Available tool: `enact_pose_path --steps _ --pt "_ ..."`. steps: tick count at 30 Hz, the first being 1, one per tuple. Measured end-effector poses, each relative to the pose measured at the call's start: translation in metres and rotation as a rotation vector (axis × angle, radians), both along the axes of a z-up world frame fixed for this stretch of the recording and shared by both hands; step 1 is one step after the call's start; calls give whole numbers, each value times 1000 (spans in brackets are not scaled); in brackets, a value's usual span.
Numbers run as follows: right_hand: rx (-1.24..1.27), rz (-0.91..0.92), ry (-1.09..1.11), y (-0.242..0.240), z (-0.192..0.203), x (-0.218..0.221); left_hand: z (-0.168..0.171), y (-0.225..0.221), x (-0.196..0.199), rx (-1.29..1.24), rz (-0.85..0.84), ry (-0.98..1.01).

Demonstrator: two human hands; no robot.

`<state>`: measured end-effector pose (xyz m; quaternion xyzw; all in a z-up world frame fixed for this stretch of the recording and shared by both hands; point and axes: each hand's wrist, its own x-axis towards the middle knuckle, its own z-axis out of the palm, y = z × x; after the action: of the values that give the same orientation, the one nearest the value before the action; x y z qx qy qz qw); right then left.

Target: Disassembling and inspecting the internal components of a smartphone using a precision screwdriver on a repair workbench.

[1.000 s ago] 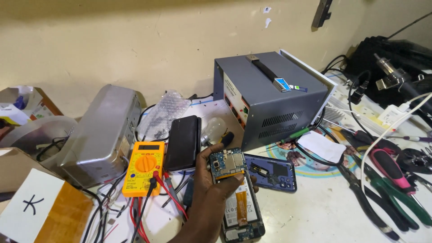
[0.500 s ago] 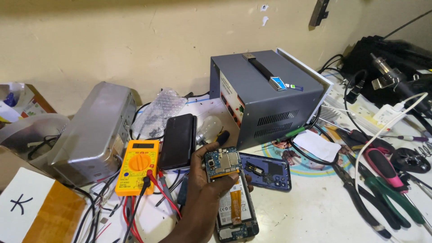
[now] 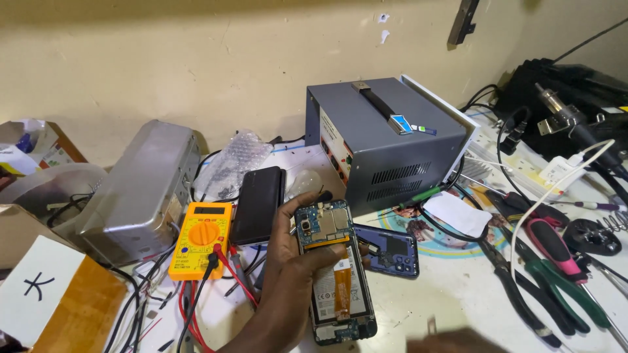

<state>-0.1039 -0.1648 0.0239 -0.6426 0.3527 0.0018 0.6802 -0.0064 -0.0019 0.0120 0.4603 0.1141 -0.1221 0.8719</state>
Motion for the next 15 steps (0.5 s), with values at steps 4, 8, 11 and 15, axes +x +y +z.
enact_pose_path --steps 4,8,11,15 --pt "199 44 -102 2 -63 42 1 -3 -5 -14 24 -175" --pt "296 329 -298 2 -95 56 -12 4 -7 316 -33 -605" --pt "306 356 -357 -6 -108 53 5 24 -25 684 -213 -503" --pt "283 310 -256 -5 -91 46 17 69 -73 753 -116 -605"
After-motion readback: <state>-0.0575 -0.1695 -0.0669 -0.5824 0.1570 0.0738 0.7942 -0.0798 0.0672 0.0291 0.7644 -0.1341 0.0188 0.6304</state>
